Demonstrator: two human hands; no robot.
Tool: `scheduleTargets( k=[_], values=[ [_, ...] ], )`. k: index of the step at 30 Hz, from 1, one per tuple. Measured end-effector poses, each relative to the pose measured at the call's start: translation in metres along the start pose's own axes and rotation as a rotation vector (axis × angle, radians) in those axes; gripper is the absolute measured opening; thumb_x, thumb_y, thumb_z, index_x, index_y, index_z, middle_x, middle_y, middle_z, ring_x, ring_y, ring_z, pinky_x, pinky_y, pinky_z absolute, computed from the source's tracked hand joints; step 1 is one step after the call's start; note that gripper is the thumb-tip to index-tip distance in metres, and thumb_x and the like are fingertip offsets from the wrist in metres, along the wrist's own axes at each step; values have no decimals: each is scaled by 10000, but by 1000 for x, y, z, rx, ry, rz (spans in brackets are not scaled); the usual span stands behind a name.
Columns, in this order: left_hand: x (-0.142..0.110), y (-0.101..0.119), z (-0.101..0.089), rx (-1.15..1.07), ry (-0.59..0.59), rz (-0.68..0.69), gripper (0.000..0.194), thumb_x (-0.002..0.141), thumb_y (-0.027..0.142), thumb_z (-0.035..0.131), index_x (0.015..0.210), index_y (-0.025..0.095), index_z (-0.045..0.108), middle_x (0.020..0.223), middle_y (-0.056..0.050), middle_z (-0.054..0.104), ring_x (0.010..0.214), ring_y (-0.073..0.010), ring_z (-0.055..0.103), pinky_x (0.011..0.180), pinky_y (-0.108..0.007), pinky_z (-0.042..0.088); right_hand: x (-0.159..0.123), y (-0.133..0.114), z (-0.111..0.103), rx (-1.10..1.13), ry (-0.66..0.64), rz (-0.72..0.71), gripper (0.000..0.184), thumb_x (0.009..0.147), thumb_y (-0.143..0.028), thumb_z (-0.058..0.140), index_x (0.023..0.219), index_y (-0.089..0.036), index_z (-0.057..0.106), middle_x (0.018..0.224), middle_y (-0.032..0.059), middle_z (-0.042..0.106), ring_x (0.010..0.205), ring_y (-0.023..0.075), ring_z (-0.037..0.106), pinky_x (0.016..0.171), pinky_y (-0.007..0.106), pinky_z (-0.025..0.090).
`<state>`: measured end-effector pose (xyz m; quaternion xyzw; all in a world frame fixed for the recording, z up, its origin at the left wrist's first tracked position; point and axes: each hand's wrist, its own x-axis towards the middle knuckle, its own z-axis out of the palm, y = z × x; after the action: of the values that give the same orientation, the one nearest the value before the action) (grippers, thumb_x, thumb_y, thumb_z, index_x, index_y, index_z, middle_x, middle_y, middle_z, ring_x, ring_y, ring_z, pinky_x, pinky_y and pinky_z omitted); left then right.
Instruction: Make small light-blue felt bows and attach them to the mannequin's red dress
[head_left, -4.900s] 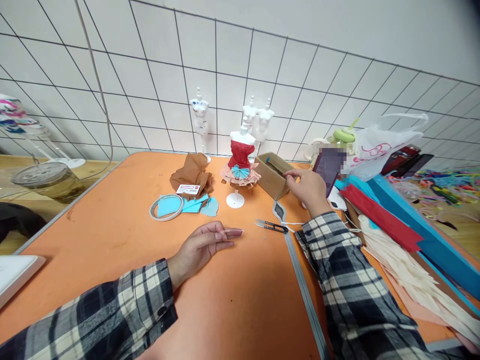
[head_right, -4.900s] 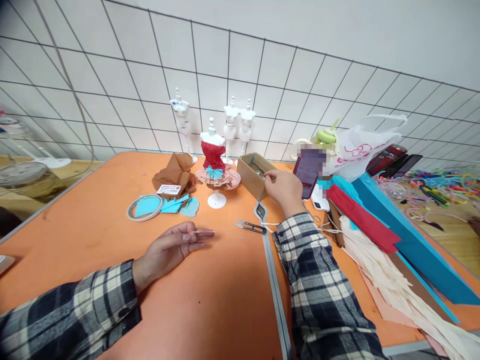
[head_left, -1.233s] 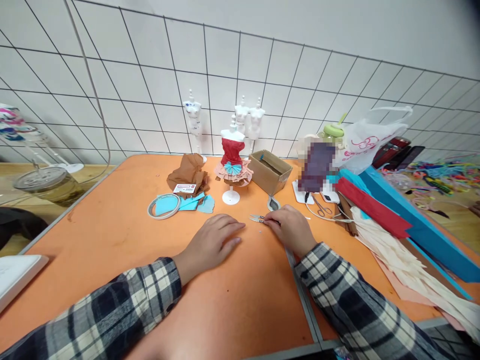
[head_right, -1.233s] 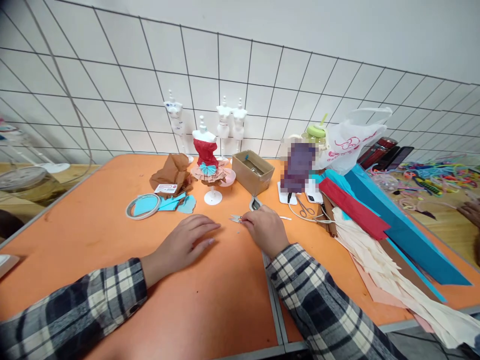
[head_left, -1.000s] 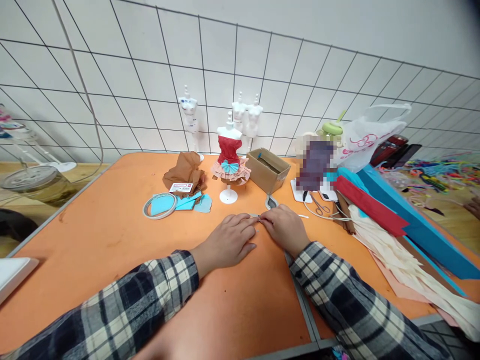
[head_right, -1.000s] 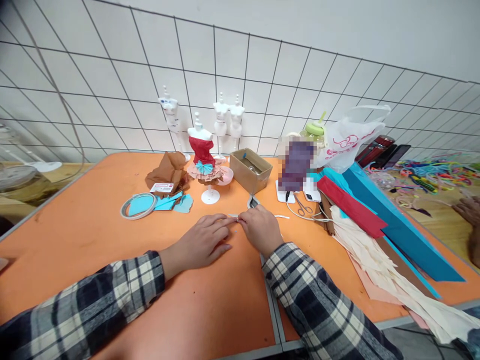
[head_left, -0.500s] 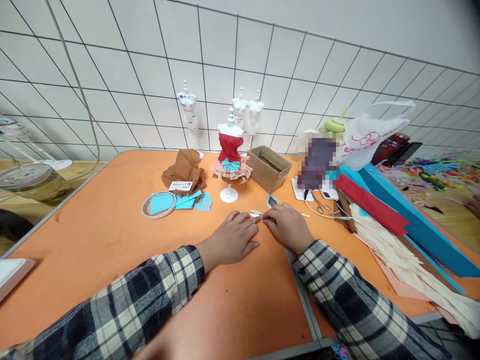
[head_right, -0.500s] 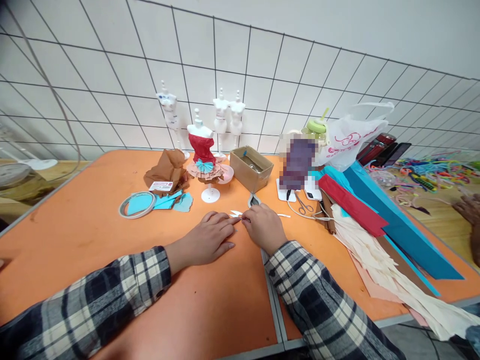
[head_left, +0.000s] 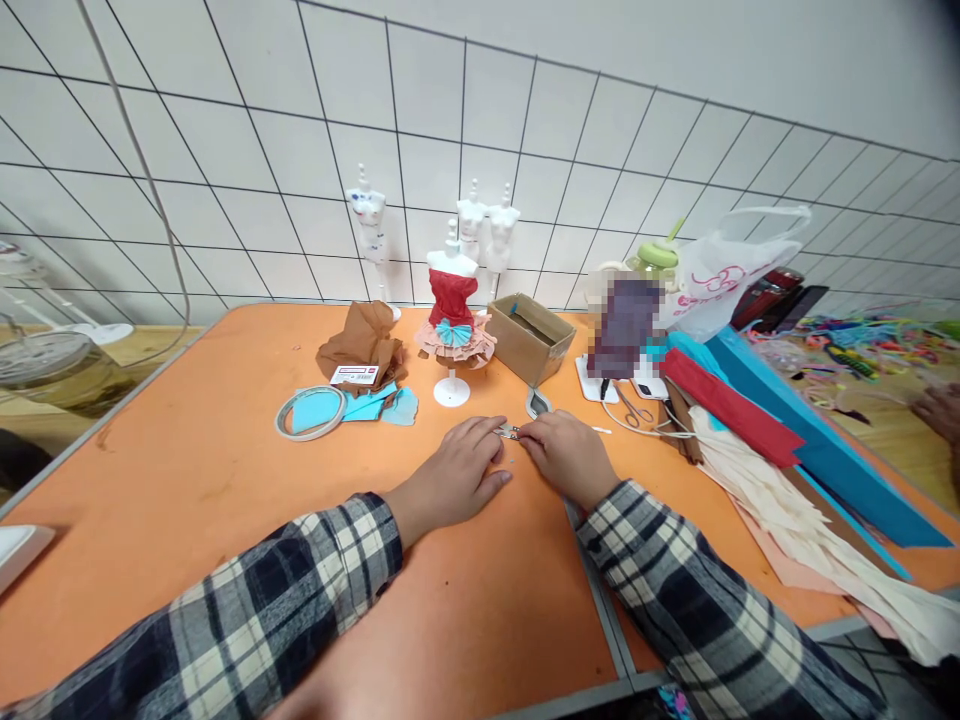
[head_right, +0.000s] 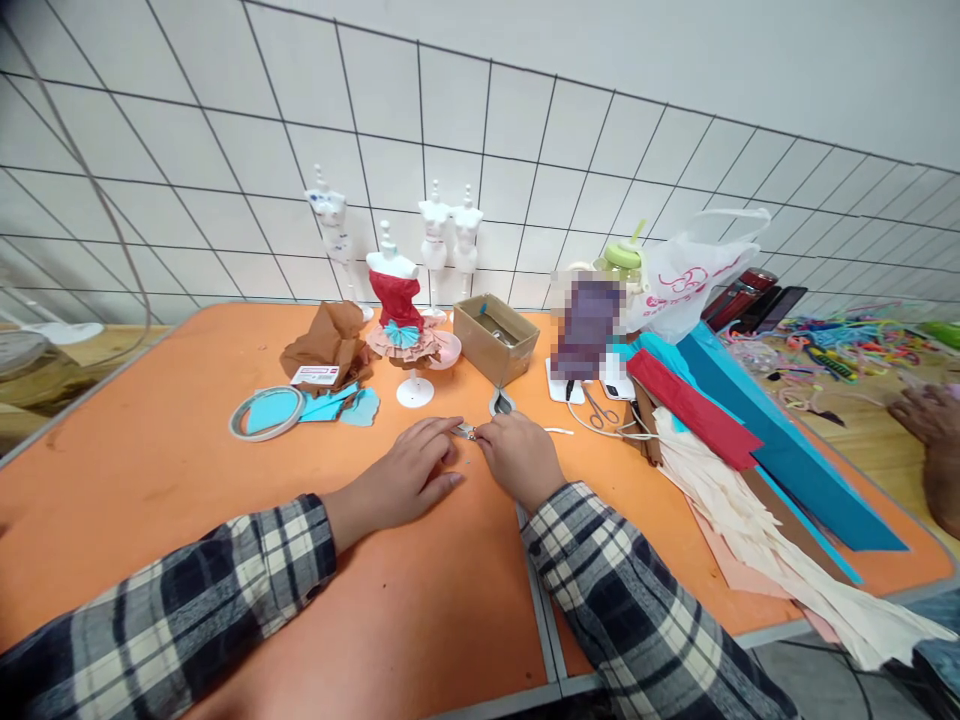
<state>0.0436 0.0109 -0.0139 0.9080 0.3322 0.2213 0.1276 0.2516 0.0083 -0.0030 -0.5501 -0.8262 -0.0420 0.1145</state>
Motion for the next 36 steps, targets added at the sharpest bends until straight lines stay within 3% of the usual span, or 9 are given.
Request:
scheduleTargets(
  k=[4, 13, 21, 25, 27, 29, 31, 33, 36],
  values=[
    [1, -2, -2, 4, 31, -44, 116, 901, 303, 532, 852, 198, 522, 1336, -122, 559, 1240, -275, 464, 1021, -485, 380, 1, -9, 6, -54, -20, -43, 223, 961, -283, 490, 969, -227, 706, 855, 56, 673, 844, 197, 564, 687, 296, 368],
    [-2, 1, -6, 127, -22, -7, 176, 919, 334, 505, 848, 198, 593, 1283, -84, 614, 1182, -294, 486, 920, -485, 377, 1, -13, 6, -74, 2, -35, 244, 976, -286, 458, 1002, -229, 693, 870, 58, 673, 850, 196, 563, 687, 293, 371],
    [-1, 2, -12, 141, -33, -3, 233, 927, 383, 494, 828, 194, 587, 970, -70, 669, 1010, -256, 544, 841, -420, 371, -3, -7, -5, 31, -21, -34, 252, 965, -277, 475, 1030, -257, 718, 860, 52, 682, 864, 189, 576, 712, 281, 396],
    [-1, 1, -14, 134, -37, -32, 265, 941, 385, 470, 806, 191, 591, 904, -61, 667, 960, -244, 551, 816, -411, 364, -4, -7, -6, 91, -76, -70, 373, 924, -167, 500, 1266, -272, 606, 954, 51, 702, 902, 182, 604, 745, 272, 418],
    [-1, 0, -15, 127, -32, -36, 267, 943, 380, 465, 812, 191, 601, 903, -60, 670, 957, -244, 553, 818, -415, 362, -5, 0, -11, 135, -62, -22, 433, 898, -166, 539, 1320, -267, 557, 996, 48, 710, 904, 178, 623, 764, 273, 429],
    [-1, -1, -15, 122, -29, -30, 265, 940, 374, 470, 810, 191, 610, 915, -62, 677, 967, -248, 554, 828, -424, 360, -7, 14, -18, 174, -21, 88, 377, 885, -219, 581, 1260, -264, 599, 951, 33, 721, 847, 172, 638, 743, 273, 437],
    [-1, -1, -16, 116, -28, -24, 270, 940, 371, 469, 802, 191, 616, 927, -65, 684, 970, -250, 558, 831, -429, 364, -9, 31, -25, 178, 28, 158, 214, 890, -275, 588, 1077, -273, 691, 904, 14, 728, 834, 174, 642, 725, 278, 436],
    [-1, -1, -16, 107, -26, -17, 279, 941, 377, 466, 796, 194, 617, 977, -68, 692, 993, -253, 559, 843, -436, 371, -11, 43, -27, 157, 61, 148, 144, 888, -273, 590, 914, -256, 731, 894, 16, 731, 871, 185, 636, 761, 289, 433],
    [-2, 0, -14, 89, -11, 11, 257, 928, 378, 493, 794, 197, 616, 1210, -72, 648, 1118, -273, 521, 911, -462, 372, -10, 44, -20, 159, 86, 91, 148, 894, -256, 591, 881, -236, 738, 903, 24, 723, 884, 186, 616, 788, 290, 426]
  ],
)
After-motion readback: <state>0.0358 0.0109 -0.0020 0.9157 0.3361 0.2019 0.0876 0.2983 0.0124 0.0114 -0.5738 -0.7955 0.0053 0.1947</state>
